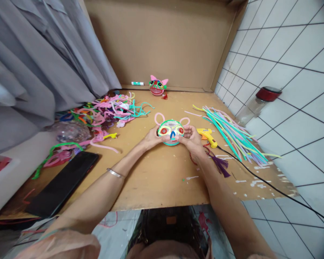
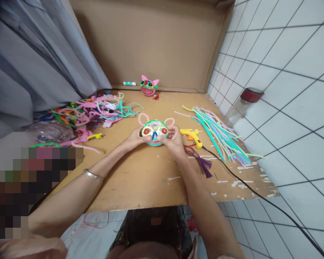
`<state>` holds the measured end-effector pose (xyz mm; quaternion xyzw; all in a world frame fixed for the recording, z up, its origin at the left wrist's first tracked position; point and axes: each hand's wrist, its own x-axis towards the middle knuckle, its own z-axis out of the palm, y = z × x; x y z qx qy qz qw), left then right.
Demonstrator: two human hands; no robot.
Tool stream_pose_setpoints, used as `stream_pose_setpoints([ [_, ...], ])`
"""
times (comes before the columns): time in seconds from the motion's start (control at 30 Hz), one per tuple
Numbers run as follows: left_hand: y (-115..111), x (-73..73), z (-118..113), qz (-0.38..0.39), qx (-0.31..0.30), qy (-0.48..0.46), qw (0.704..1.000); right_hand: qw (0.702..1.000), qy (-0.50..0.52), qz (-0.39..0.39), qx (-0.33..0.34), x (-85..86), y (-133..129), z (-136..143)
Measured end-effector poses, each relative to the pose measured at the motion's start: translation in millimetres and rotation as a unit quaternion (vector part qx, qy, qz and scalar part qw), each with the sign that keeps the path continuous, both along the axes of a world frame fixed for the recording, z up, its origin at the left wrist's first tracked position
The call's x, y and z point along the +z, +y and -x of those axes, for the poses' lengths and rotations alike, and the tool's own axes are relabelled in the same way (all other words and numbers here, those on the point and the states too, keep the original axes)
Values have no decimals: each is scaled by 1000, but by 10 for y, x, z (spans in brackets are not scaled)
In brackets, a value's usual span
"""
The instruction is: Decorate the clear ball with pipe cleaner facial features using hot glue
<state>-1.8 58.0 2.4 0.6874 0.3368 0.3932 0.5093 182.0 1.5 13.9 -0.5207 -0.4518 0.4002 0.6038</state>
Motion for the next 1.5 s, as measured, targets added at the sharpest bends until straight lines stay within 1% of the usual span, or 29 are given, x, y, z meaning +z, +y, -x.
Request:
stream_pose_setpoints([
  [0.17, -52, 57, -32, 0, 27, 18, 999, 999, -44, -27, -1, -12, -2, -9],
  [0.3, -77, 99, -58, 1, 49, 34, 998, 993, -102, -52, -35, -8, -11, -27],
  [0.37, -77, 112, -64, 1, 53, 38, 998, 985, -144, -83, -44, 17, -29, -34],
  [0.53, -56, 105, -65, 6, 57, 44, 997, 954, -237, -183, -17, 85, -85, -34],
  [0.67, -43, 99, -67, 4, 40, 19, 999, 930, -290, -226, 17, 106, -111, -32],
  [0.77, -38, 105, -69, -2, 23, 11, 1000, 918, -310, -247, 33, 116, -122, -37],
  [0.87, -30, 99, -65, -4, 23, 16, 1000, 912, -330, -243, 22, 114, -126, -43],
  [1.07, -26, 84, -65, -13, 40, 19, 999, 907, -366, -211, -3, 69, -114, -52],
  [1.17, -42, 111, -80, -13, 40, 17, 999, 904, -379, -198, -5, 61, -108, -62],
  [1.3, -64, 150, -100, -18, 19, -4, 1000, 898, -395, -195, -4, 73, -110, -74],
  [1.5, -62, 129, -98, -20, 30, 6, 999, 898, -394, -198, -7, 84, -130, -48],
])
